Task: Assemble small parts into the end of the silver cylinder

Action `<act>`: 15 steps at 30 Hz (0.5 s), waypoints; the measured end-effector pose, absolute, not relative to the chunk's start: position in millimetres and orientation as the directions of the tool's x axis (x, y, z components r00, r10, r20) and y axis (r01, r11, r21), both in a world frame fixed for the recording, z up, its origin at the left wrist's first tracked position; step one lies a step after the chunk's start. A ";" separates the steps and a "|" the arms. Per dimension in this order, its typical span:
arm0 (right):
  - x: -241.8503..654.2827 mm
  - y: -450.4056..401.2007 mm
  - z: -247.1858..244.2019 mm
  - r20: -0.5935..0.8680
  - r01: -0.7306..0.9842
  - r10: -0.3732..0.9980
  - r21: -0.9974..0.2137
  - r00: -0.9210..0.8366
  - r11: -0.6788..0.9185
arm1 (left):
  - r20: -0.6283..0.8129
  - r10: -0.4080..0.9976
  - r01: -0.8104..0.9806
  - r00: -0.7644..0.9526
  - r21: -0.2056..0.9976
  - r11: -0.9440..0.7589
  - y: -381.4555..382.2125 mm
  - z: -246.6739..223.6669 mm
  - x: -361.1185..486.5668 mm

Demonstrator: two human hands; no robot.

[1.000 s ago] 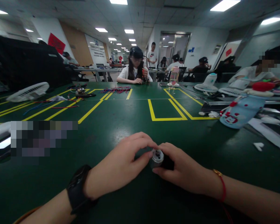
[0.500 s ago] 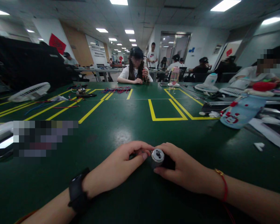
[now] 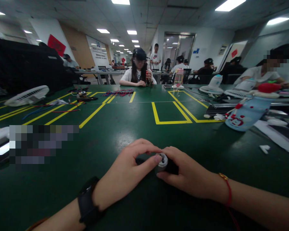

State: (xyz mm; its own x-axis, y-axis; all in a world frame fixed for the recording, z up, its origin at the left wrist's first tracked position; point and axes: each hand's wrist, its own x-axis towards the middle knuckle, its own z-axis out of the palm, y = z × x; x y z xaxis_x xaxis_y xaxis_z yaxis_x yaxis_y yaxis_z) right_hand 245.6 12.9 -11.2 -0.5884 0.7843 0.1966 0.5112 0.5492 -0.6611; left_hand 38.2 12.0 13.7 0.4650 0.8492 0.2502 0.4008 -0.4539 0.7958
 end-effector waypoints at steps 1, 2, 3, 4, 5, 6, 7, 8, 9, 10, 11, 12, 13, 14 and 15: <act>245.3 13.0 -11.3 0.204 0.507 0.782 -0.660 -0.589 0.554 | 0.259 0.846 0.399 0.465 0.792 -0.462 11.3 15.2 41.0; 245.0 13.1 -11.5 0.207 0.505 0.780 -0.659 -0.591 0.558 | 0.265 0.845 0.399 0.465 0.789 -0.467 10.9 16.8 43.4; 244.9 13.1 -11.6 0.207 0.503 0.777 -0.658 -0.594 0.560 | 0.268 0.844 0.398 0.464 0.788 -0.470 10.7 18.5 45.1; 244.9 13.2 -11.8 0.205 0.503 0.776 -0.658 -0.597 0.561 | 0.271 0.845 0.399 0.461 0.788 -0.469 10.9 20.2 45.9; 245.1 13.1 -12.0 0.201 0.505 0.776 -0.657 -0.598 0.559 | 0.273 0.849 0.399 0.452 0.789 -0.467 11.4 21.8 45.4; 245.3 13.0 -12.2 0.196 0.510 0.779 -0.657 -0.595 0.555 | 0.276 0.854 0.399 0.441 0.792 -0.462 12.2 23.1 43.6; 245.6 12.8 -12.3 0.191 0.515 0.783 -0.658 -0.592 0.549 | 0.278 0.859 0.399 0.429 0.795 -0.456 13.2 23.8 40.6; 245.9 12.6 -12.4 0.185 0.519 0.787 -0.660 -0.589 0.543 | 0.275 0.865 0.404 0.419 0.797 -0.449 14.2 23.6 36.5; 246.1 12.3 -12.4 0.180 0.522 0.790 -0.662 -0.587 0.538 | 0.263 0.871 0.416 0.414 0.797 -0.438 15.2 22.3 31.6; 246.3 12.2 -12.2 0.175 0.524 0.791 -0.662 -0.587 0.536 | 0.248 0.875 0.433 0.416 0.792 -0.430 16.2 19.8 26.4; 246.3 12.1 -11.8 0.172 0.524 0.789 -0.662 -0.590 0.536 | 0.226 0.875 0.455 0.429 0.782 -0.425 16.9 16.0 21.3; 246.2 12.1 -11.4 0.170 0.526 0.789 -0.660 -0.591 0.537 | 0.198 0.872 0.481 0.448 0.769 -0.421 17.3 11.3 16.7; 246.0 12.3 -10.9 0.168 0.530 0.789 -0.657 -0.591 0.536 | 0.166 0.865 0.505 0.474 0.753 -0.421 17.5 6.1 12.9; 245.7 12.5 -10.4 0.166 0.534 0.791 -0.654 -0.590 0.536 | 0.139 0.856 0.529 0.498 0.733 -0.427 17.4 0.9 10.1; 245.5 12.6 -10.0 0.163 0.539 0.792 -0.652 -0.588 0.534 | 0.121 0.845 0.549 0.520 0.711 -0.440 17.2 -3.9 8.1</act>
